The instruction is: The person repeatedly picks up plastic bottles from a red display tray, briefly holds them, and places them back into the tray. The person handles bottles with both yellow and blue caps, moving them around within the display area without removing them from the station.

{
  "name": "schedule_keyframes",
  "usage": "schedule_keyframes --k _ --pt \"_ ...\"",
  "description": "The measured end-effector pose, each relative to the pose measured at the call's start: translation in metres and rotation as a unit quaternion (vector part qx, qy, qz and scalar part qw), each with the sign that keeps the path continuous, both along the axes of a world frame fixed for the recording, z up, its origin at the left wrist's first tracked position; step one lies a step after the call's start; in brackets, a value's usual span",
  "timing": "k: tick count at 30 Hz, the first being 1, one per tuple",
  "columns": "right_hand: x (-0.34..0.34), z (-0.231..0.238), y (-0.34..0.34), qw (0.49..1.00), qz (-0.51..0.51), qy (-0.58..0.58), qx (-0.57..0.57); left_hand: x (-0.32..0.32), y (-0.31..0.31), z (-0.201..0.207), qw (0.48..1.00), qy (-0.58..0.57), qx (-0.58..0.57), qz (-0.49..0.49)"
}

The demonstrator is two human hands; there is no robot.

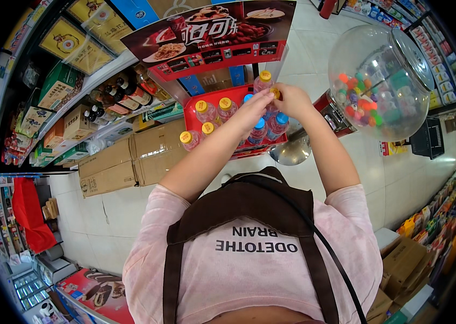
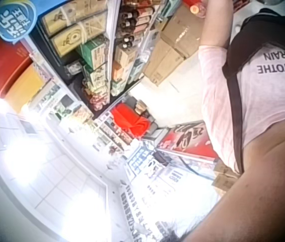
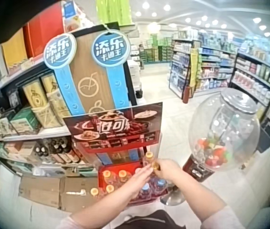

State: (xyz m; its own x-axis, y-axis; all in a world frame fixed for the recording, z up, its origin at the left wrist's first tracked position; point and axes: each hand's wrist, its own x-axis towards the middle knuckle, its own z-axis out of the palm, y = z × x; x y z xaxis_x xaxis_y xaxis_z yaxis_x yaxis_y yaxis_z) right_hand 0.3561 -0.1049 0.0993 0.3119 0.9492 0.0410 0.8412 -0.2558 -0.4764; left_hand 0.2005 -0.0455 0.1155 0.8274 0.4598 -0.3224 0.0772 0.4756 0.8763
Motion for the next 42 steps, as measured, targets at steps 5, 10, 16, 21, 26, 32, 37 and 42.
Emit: schedule_keyframes --k 5,10,16,21,26,32,37,42 --pt "0.001 -0.007 0.001 1.0 0.001 0.005 -0.007 0.004 0.003 0.0 0.999 -0.01 -0.036 0.007" --pt "-0.001 -0.004 0.001 0.999 -0.015 0.027 -0.029 0.006 0.003 0.002 0.998 -0.008 -0.054 0.011" --pt "0.002 0.018 0.002 0.993 -0.013 0.068 -0.099 0.001 0.01 0.0 0.999 -0.004 -0.039 0.03" --pt "0.015 0.016 0.017 0.99 -0.1 0.074 -0.068 0.002 0.034 0.009 0.993 -0.038 0.101 0.052" --pt "0.012 0.005 0.037 0.994 -0.101 0.033 -0.037 0.012 0.059 -0.024 0.916 0.071 0.391 0.059" --pt "0.01 -0.009 0.056 0.996 -0.071 0.0 -0.062 0.012 0.055 -0.033 0.871 0.151 0.468 0.004" --pt "0.014 -0.016 0.055 0.997 -0.075 0.027 -0.01 0.009 0.056 -0.025 0.896 0.137 0.421 -0.031" --pt "0.004 0.013 0.045 0.987 -0.076 0.091 0.109 0.001 0.048 -0.008 0.886 0.111 0.45 0.022"
